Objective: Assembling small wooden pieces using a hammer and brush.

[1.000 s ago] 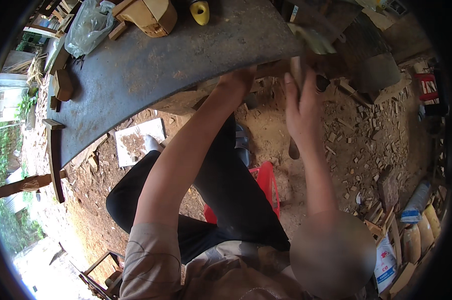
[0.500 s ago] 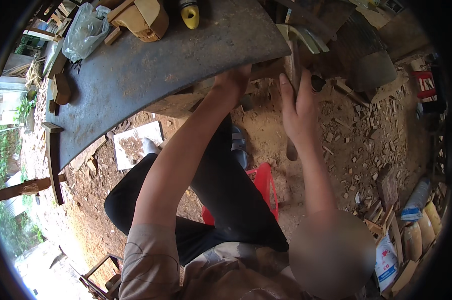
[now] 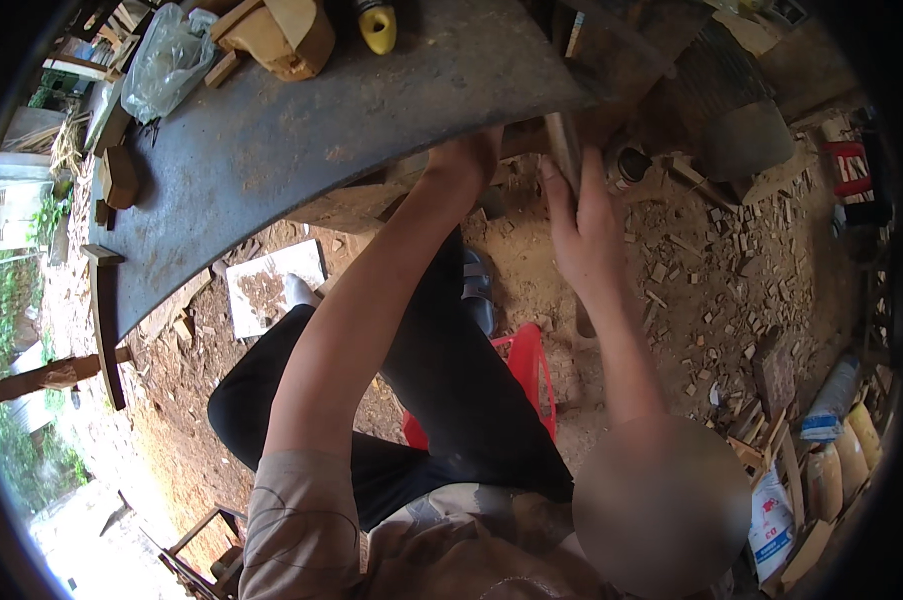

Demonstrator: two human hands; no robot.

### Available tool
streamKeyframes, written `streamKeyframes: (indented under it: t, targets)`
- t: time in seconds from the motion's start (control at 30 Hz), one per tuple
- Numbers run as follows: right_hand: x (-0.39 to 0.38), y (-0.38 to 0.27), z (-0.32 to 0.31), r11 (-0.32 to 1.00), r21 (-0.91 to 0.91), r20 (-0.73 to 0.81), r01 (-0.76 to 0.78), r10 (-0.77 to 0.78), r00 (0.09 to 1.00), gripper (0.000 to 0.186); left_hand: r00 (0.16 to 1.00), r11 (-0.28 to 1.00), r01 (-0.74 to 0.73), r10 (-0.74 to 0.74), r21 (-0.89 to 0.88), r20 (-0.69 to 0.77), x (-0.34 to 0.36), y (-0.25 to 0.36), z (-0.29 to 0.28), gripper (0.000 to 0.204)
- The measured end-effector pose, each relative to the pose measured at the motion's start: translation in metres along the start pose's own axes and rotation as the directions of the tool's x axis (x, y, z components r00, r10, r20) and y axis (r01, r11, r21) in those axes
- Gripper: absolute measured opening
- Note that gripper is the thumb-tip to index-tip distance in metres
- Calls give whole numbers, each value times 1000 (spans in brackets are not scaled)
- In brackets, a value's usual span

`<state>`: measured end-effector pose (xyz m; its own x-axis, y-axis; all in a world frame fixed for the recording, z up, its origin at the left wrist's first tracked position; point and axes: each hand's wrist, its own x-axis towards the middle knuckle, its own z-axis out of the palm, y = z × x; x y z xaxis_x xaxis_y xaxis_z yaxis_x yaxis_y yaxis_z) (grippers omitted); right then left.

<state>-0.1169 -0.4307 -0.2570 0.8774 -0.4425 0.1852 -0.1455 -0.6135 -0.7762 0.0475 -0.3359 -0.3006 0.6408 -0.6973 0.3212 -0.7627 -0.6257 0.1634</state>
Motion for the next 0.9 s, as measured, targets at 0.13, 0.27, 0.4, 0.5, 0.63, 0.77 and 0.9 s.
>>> streamKeyframes:
  t: [0.13, 0.27, 0.4, 0.5, 0.63, 0.77, 0.9]
  targets:
    - [-4, 1, 12, 993, 113, -147, 37, -20, 989, 34, 992, 995, 100, -101, 18, 75, -3, -3, 3, 34]
    - [-3, 1, 21, 980, 147, -213, 137, -104, 972, 35, 999, 997, 46, -45, -69, 19, -2, -9, 8, 30]
    - [4, -7, 19, 981, 60, -252, 184, -163, 954, 34, 997, 996, 33, -27, -84, 79, -3, -11, 8, 28]
    - [6, -11, 6, 984, -94, 26, -153, 157, 987, 32, 1000, 999, 1, 1, -49, 25, -4, -9, 8, 30]
    - [4, -13, 5, 989, 144, -110, -36, 52, 993, 30, 990, 1000, -15, 11, 26, 141, -7, -9, 5, 36]
    - [6, -14, 7, 978, -171, 26, -116, 122, 992, 33, 998, 999, 26, -24, -44, 58, -5, -8, 4, 36]
    - [5, -17, -9, 999, 28, -126, 42, -39, 991, 35, 999, 1000, -4, 5, -26, 36, -11, -7, 0, 30]
